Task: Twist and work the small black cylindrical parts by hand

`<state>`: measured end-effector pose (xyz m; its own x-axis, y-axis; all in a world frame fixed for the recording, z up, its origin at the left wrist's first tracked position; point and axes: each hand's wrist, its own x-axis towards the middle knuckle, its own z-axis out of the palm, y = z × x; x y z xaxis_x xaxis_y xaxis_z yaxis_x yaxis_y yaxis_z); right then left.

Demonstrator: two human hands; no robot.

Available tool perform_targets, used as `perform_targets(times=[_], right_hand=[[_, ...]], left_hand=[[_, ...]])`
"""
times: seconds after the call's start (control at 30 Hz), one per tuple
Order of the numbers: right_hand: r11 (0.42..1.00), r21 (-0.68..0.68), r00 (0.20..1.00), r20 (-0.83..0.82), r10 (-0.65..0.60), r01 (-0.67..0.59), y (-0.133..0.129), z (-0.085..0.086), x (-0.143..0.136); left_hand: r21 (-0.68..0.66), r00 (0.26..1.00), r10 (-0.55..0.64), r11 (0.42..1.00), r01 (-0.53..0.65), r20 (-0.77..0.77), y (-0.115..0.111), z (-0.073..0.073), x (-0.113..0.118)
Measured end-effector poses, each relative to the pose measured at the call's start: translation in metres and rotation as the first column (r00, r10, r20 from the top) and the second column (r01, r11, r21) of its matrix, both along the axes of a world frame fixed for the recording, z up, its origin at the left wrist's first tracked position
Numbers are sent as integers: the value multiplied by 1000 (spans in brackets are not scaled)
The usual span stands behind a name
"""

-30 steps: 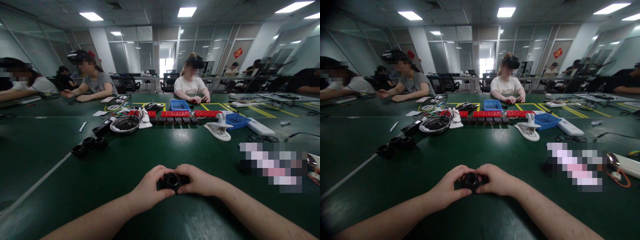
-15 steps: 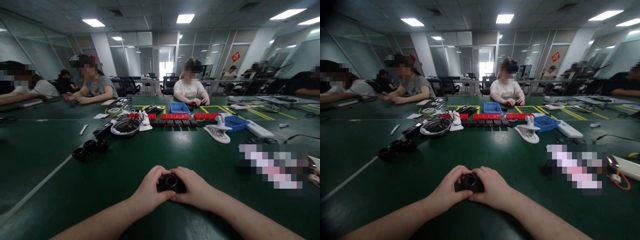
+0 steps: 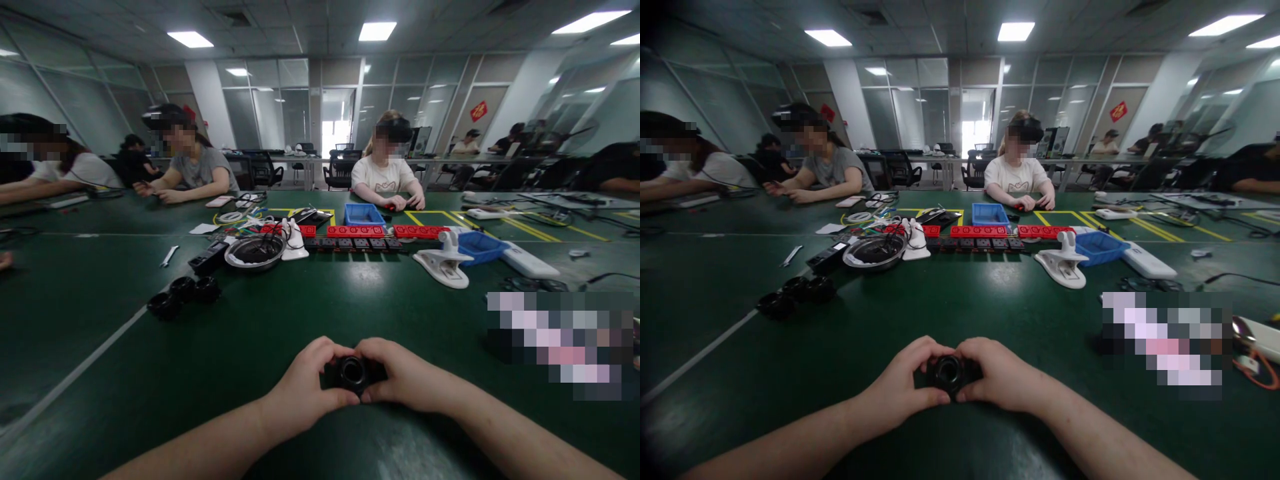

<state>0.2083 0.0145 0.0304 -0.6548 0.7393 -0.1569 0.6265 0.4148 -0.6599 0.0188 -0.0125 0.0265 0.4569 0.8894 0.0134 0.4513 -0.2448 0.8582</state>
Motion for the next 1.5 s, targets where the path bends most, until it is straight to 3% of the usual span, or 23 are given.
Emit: perform_targets(times=[0.17, 0.27, 0.5, 0.7, 0.9, 1.0, 1.13, 1.5], right_hand=[[959, 266, 985, 111, -130, 97, -9, -11, -11], [932, 344, 978, 128, -164, 112, -15, -12, -16], [993, 116, 998, -69, -14, 22, -8, 4, -4], [988, -135, 983, -173, 54, -78, 3, 6, 4], [998, -53, 997, -64, 33, -37, 3, 1, 0], [996, 81, 998, 37, -41, 38, -3, -4, -6], [952, 271, 983, 80, -167, 140, -13, -8, -15], [993, 85, 996, -33, 85, -82, 0, 1, 1]], left_hand=[[5, 996, 86, 996, -86, -26, -1, -3, 2], [15, 993, 113, 994, -112, -42, -1, -4, 2], [9, 1000, 20, 1000, -20, 3, 4, -4, 0], [-11, 1000, -29, 1000, 29, 11, 4, -3, -1], [4, 1000, 14, 1000, -14, -5, -1, -4, 2], [5, 998, 63, 998, -63, -23, -2, -6, 3], [-10, 991, 126, 992, -127, -50, -1, -6, 3], [2, 999, 22, 1000, -21, -33, 0, -3, 2]])
